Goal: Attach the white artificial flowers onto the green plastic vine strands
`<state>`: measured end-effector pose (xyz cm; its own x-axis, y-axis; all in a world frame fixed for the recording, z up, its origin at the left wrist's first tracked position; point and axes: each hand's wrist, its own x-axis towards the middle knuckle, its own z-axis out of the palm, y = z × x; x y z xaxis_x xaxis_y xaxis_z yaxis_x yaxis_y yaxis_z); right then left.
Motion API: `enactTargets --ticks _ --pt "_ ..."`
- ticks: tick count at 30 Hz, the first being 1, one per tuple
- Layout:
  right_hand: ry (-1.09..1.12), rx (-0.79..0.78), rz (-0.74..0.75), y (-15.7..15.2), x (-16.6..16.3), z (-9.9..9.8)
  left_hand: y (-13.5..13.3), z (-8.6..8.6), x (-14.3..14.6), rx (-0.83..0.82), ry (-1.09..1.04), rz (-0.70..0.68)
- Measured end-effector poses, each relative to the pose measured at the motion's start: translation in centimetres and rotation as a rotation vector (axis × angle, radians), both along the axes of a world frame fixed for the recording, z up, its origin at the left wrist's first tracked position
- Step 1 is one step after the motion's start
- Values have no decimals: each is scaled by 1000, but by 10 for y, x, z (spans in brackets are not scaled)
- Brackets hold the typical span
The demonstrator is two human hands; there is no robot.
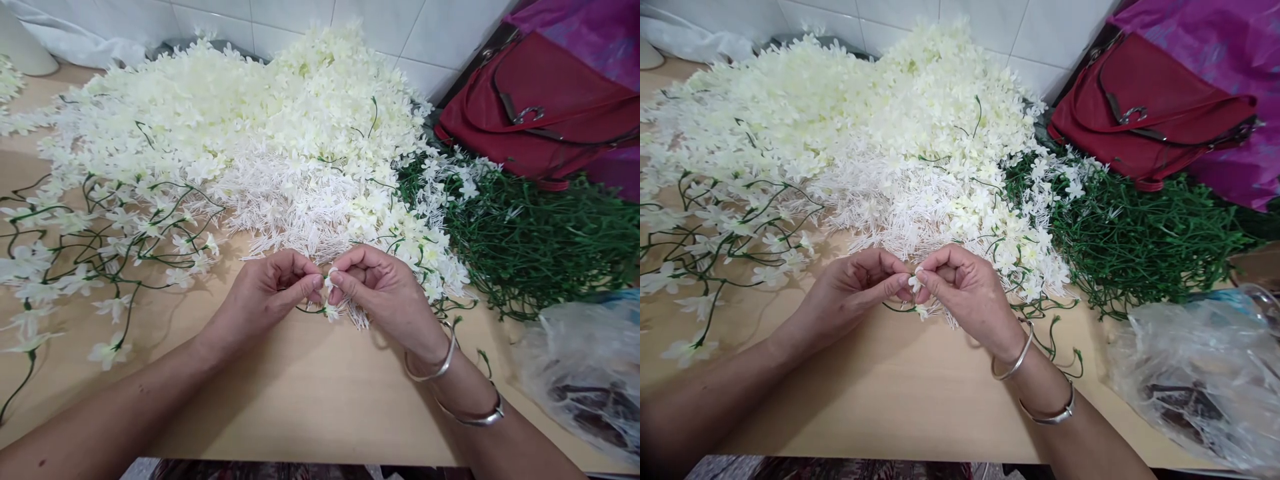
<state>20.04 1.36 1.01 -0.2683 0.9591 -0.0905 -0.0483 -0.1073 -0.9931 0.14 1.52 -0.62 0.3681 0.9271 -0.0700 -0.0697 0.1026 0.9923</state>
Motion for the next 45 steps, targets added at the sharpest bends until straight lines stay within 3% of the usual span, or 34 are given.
enactTargets --ticks 11,19,27,33,45 --pt "64 -16 -71 -2 -8 -18 -3 -8 3 62 30 37" --pt "61 -6 -91 -2 -13 -20 -2 -14 3 184 234 90" --pt "61 -25 -79 4 -4 -17 0 -11 4 57 22 8" --pt "122 -45 -115 11 0 -18 -2 -13 3 60 50 60" --pt "129 -112 16 10 13 -15 -1 -4 4 72 16 53"
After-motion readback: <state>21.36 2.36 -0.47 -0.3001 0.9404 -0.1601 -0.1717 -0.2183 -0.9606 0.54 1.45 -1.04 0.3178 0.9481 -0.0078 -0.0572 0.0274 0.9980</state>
